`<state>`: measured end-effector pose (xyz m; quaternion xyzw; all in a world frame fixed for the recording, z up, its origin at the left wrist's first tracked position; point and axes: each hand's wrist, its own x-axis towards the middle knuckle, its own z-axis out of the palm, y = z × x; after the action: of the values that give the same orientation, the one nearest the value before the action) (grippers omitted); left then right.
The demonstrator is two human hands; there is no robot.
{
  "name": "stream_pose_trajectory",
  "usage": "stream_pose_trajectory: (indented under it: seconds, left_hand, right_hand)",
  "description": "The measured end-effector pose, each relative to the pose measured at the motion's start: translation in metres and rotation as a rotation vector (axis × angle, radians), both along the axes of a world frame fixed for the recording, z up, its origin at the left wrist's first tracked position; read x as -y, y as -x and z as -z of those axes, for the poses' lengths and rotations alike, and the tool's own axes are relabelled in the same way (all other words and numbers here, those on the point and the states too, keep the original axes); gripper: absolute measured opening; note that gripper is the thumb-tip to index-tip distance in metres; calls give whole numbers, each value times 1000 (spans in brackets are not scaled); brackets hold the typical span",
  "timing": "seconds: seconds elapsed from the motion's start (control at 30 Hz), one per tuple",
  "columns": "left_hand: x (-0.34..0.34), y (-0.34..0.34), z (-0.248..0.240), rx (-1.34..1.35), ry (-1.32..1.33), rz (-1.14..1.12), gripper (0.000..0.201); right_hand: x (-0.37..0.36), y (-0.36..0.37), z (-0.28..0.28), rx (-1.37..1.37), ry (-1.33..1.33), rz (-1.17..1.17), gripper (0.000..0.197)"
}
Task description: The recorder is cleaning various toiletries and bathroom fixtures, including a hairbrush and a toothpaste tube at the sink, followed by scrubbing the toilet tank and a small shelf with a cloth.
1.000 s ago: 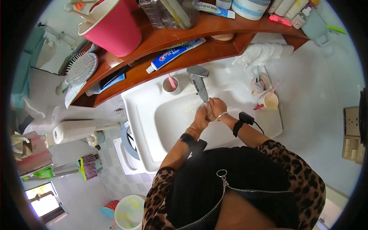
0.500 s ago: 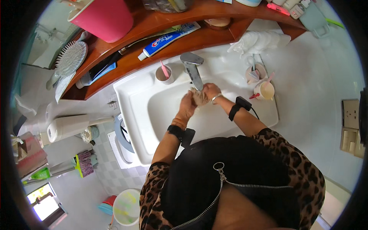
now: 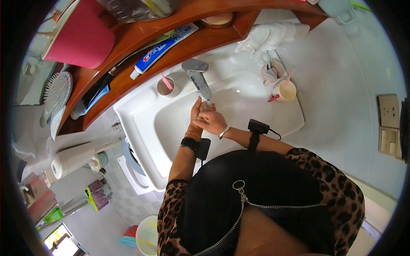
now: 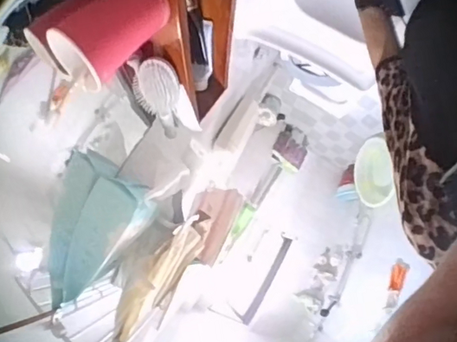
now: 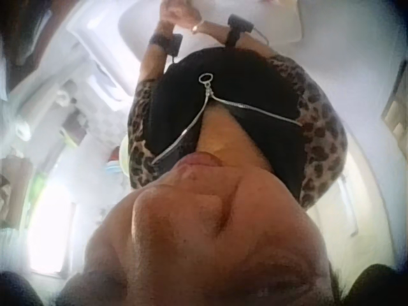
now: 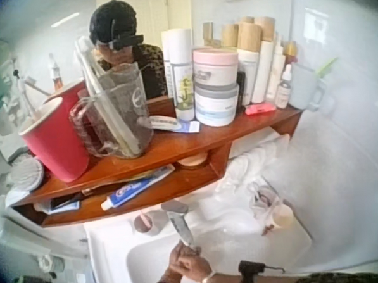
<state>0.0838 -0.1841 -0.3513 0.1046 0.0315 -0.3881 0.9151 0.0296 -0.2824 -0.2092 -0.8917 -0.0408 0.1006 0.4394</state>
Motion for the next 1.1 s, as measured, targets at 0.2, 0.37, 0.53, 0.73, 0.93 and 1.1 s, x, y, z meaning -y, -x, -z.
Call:
stream_pose_trajectory:
  seconds: [0.2,0.37,0.53,0.73,0.93,1.1]
  left_hand:
    - [49,25,-45,-240,-508,-34,31]
    - [38,8,-64,-188,-624,-123,23]
    - [18,-1,-44,-170,-339,73,36]
    - [22,6,-68,-150,-458,-93,32]
    - [-7,-1,-56,-228,-585,-52,49]
    - [4,5,-41,-135,-56,130,44]
  right_hand:
    - [49,-50,61,-38,230,361,30]
    - [33,-31,50,45,129,422,28]
    - [5,-12,55,230,119,346,26]
    - [70,-61,67,-10,219,321,31]
    - [83,-71,92,-37,-244,472,32]
    - [0,-16,30,50,-294,252,22]
